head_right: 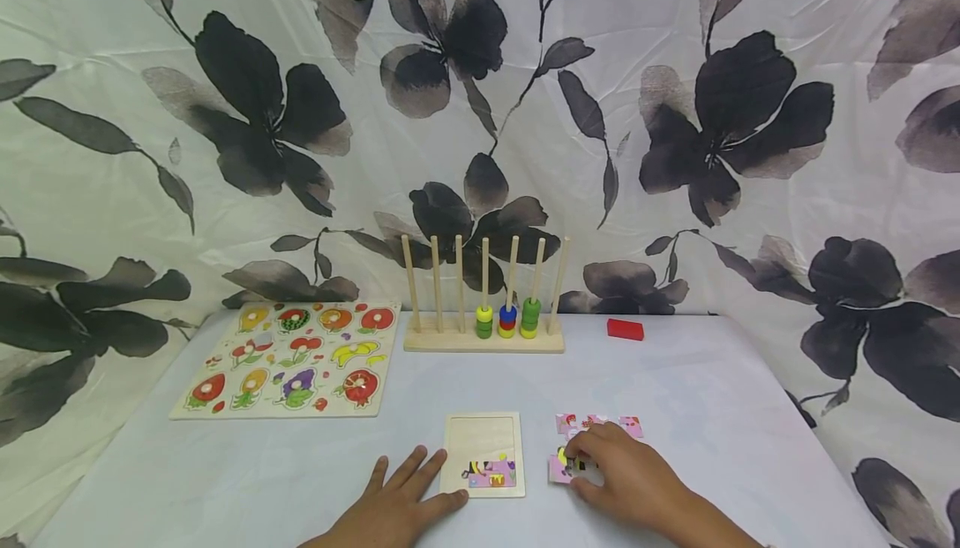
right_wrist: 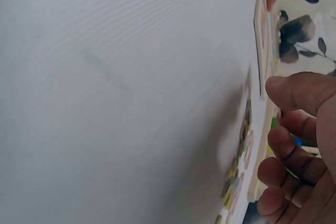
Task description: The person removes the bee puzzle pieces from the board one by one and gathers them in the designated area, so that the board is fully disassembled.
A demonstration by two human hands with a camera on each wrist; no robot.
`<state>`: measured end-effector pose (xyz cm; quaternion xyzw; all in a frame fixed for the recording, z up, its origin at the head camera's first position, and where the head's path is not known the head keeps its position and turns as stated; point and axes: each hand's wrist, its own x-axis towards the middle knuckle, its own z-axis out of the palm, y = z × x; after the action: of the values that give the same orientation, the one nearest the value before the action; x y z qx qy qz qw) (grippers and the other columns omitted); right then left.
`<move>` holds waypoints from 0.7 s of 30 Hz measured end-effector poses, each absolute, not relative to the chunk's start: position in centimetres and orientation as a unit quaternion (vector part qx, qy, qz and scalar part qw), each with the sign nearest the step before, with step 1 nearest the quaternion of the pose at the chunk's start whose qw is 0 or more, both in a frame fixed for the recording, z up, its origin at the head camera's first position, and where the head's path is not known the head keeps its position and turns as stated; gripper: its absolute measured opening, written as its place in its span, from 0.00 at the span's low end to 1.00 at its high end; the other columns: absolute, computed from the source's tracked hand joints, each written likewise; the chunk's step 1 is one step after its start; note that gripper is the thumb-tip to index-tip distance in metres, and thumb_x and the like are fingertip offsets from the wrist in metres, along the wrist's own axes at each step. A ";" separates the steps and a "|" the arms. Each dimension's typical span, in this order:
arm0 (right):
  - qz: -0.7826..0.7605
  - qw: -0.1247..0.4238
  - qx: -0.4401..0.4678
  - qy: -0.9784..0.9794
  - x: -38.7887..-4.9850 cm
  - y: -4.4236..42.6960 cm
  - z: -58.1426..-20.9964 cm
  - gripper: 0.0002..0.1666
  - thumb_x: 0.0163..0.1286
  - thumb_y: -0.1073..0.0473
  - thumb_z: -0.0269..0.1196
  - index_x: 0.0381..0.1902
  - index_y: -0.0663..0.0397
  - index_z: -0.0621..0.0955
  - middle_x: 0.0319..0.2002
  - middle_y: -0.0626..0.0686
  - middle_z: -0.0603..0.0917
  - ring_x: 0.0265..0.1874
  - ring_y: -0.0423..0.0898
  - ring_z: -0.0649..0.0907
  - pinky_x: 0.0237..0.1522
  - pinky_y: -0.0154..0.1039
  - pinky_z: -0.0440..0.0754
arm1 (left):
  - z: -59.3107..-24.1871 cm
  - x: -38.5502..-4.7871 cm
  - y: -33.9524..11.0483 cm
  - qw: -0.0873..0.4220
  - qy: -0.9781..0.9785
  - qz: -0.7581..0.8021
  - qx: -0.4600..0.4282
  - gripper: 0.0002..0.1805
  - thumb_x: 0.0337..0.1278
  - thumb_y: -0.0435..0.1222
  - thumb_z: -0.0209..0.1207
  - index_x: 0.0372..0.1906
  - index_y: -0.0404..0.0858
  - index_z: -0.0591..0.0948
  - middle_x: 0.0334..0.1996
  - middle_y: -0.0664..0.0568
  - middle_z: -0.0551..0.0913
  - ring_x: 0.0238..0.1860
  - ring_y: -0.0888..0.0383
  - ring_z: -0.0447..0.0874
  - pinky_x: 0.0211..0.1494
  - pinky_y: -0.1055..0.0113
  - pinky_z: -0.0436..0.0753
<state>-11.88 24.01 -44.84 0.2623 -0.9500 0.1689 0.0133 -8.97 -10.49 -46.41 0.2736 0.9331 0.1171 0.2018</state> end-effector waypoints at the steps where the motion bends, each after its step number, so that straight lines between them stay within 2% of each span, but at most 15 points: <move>1: 0.169 0.009 0.261 -0.950 -11.8 24.2 -44.9 0.18 0.58 0.53 0.76 0.45 0.35 0.83 0.44 0.32 0.78 0.45 0.34 0.78 0.45 0.40 0.83 | -46.4 -9.0 -10.5 0.202 0.933 0.117 0.274 0.44 0.48 0.74 0.62 0.73 0.70 0.70 0.80 0.49 0.58 0.78 0.39 0.54 0.69 0.25 0.55; 9: 0.165 -0.033 0.268 -0.949 -11.8 25.6 -45.0 0.17 0.59 0.50 0.76 0.45 0.34 0.83 0.42 0.30 0.77 0.43 0.34 0.76 0.47 0.41 0.82 | -46.5 -8.9 -10.6 0.188 0.932 0.120 0.287 0.44 0.48 0.74 0.62 0.73 0.69 0.70 0.79 0.47 0.59 0.78 0.38 0.54 0.68 0.25 0.57; 15: 0.160 -0.084 0.252 -0.951 -11.5 26.1 -45.1 0.15 0.62 0.44 0.74 0.46 0.32 0.84 0.44 0.27 0.78 0.48 0.36 0.78 0.51 0.45 0.82 | -46.3 -8.8 -10.6 0.185 0.933 0.118 0.286 0.44 0.48 0.74 0.62 0.73 0.69 0.70 0.79 0.47 0.59 0.78 0.38 0.55 0.68 0.25 0.57; 21: 0.162 -0.101 0.239 -0.952 -11.2 26.2 -45.2 0.14 0.63 0.43 0.72 0.46 0.32 0.85 0.45 0.28 0.78 0.49 0.36 0.79 0.52 0.45 0.82 | -46.4 -8.8 -10.5 0.185 0.934 0.114 0.283 0.44 0.47 0.75 0.61 0.73 0.70 0.70 0.79 0.48 0.59 0.78 0.38 0.55 0.68 0.24 0.56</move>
<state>-11.23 26.19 -45.23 0.2392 -0.9521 0.1616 -0.1008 -8.82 -10.54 -46.44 0.2831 0.9342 0.1142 0.1848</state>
